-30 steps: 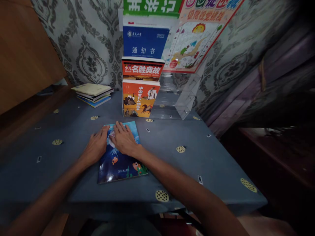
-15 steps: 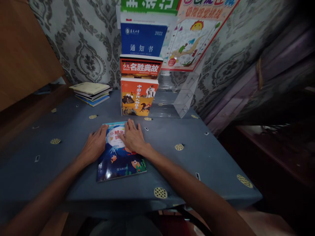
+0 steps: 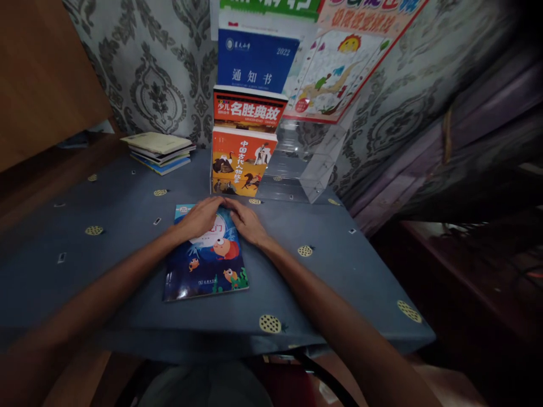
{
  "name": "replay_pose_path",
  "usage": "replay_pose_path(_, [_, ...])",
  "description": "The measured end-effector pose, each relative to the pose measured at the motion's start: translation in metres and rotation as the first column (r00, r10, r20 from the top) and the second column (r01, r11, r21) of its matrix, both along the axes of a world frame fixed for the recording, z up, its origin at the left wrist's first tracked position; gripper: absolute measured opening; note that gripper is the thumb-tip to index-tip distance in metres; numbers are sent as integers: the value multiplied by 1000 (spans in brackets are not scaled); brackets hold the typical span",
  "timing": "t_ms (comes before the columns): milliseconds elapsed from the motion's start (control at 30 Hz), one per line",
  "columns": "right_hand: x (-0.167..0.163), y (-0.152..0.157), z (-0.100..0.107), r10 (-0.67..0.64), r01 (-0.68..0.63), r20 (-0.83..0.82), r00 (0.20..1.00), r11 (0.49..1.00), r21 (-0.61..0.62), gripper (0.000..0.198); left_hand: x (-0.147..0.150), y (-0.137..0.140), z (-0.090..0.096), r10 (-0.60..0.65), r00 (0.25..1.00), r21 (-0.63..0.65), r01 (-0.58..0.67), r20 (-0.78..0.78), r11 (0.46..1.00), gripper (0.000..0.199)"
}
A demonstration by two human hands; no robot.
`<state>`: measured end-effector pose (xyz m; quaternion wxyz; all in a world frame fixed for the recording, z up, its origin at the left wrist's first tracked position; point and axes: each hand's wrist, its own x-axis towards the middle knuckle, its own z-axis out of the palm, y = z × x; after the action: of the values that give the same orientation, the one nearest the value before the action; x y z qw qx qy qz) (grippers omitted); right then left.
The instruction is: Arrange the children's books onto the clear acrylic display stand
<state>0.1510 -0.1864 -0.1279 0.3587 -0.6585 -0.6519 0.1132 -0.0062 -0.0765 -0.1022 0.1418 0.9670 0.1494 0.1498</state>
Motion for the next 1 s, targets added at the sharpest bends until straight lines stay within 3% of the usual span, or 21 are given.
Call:
replay_pose_path(267, [2,-21,1,69,-70,-234,970,998,6,41,3,3,-13,30,999,100,-27,-26,995,49])
replay_pose_path(567, [-5,-57,5,94,-92,-201,975,996,18,26,4,10,-22,-8,1000,142,10,-12,990,51])
replay_pose_path(1000, [-16,-97,6,163,-156,-268,950,987,45,26,4,10,-23,-15,1000,169,13,13,986,49])
